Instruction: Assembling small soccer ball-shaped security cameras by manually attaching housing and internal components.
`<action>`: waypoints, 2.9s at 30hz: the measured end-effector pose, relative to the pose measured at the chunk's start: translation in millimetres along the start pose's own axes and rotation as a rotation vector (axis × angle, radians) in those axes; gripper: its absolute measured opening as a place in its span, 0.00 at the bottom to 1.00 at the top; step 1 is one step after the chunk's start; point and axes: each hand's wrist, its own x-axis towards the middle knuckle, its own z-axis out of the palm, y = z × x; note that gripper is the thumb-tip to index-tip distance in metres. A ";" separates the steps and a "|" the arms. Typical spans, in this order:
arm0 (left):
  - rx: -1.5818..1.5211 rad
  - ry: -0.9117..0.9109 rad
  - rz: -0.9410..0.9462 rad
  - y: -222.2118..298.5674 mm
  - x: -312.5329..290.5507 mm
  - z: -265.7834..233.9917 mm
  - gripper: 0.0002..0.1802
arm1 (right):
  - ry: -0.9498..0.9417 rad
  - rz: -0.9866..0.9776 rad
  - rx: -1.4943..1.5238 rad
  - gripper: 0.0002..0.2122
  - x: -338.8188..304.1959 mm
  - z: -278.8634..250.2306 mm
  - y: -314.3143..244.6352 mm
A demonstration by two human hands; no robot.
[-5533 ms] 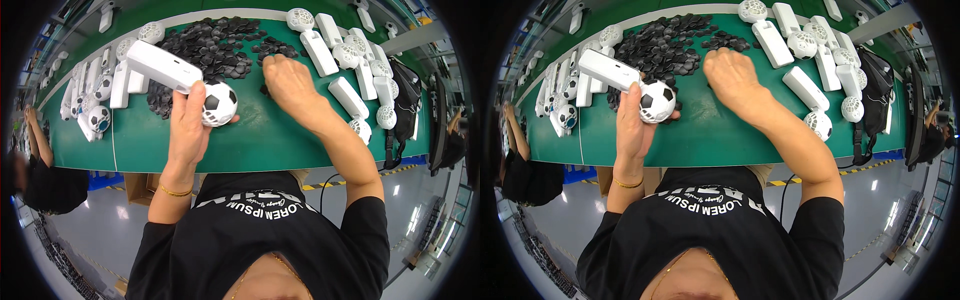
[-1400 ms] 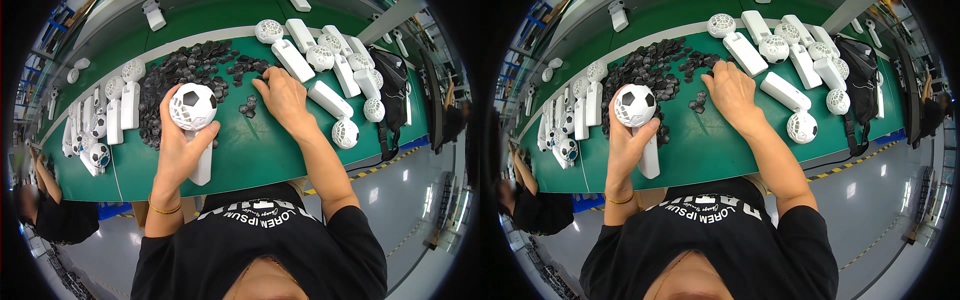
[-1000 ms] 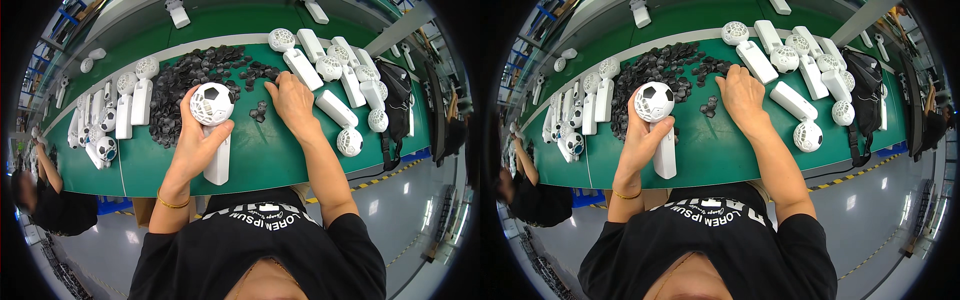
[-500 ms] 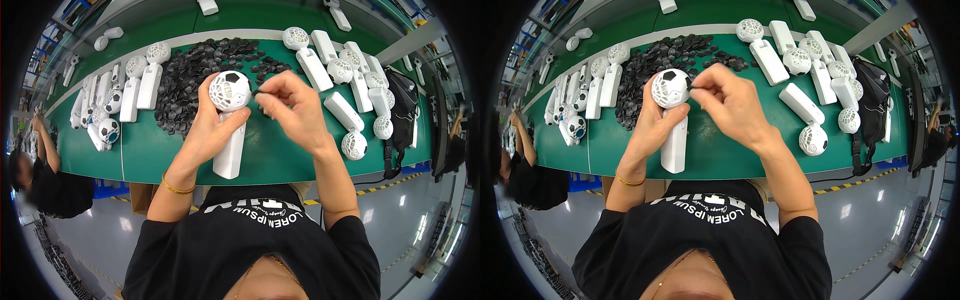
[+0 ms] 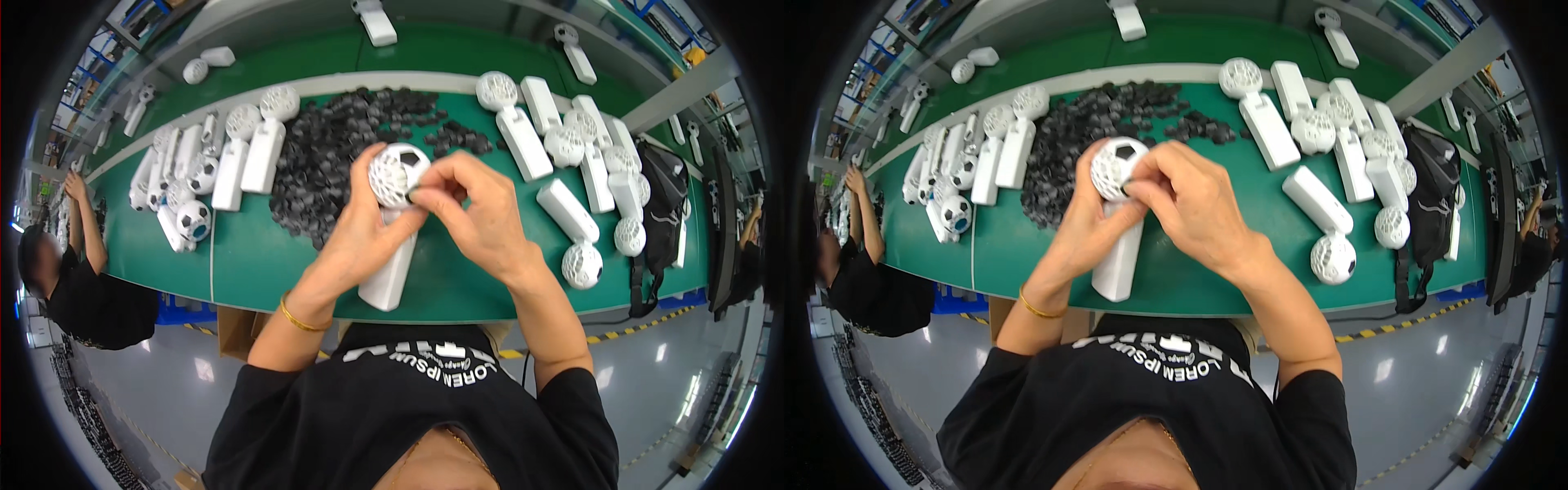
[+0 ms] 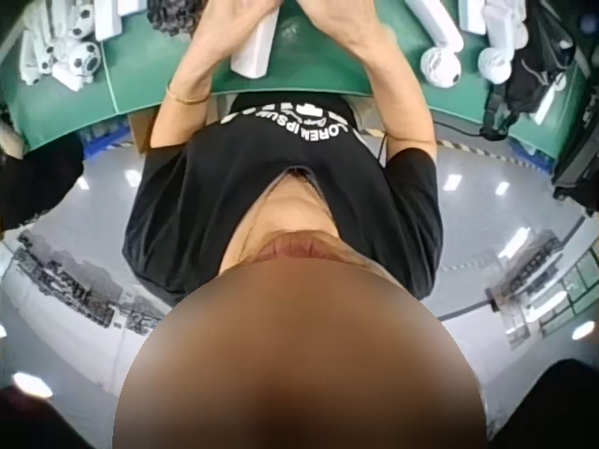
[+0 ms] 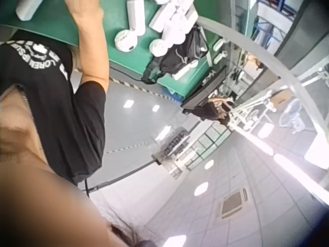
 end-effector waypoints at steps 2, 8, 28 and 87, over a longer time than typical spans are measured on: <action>0.000 -0.003 -0.006 -2.2 1.3 3.8 0.44 | 0.022 0.036 0.013 0.06 0.2 0.6 2.8; -0.129 -0.009 -0.075 15.7 8.8 -1.5 0.41 | -0.017 0.268 0.335 0.21 15.1 2.9 7.5; 0.745 0.288 -0.076 -61.7 335.6 -114.8 0.47 | 0.231 0.368 0.083 0.09 -40.8 -14.3 58.2; -0.809 0.003 -0.371 -9.8 -3.5 -0.8 0.21 | -0.183 0.543 0.701 0.09 -26.5 -16.0 5.0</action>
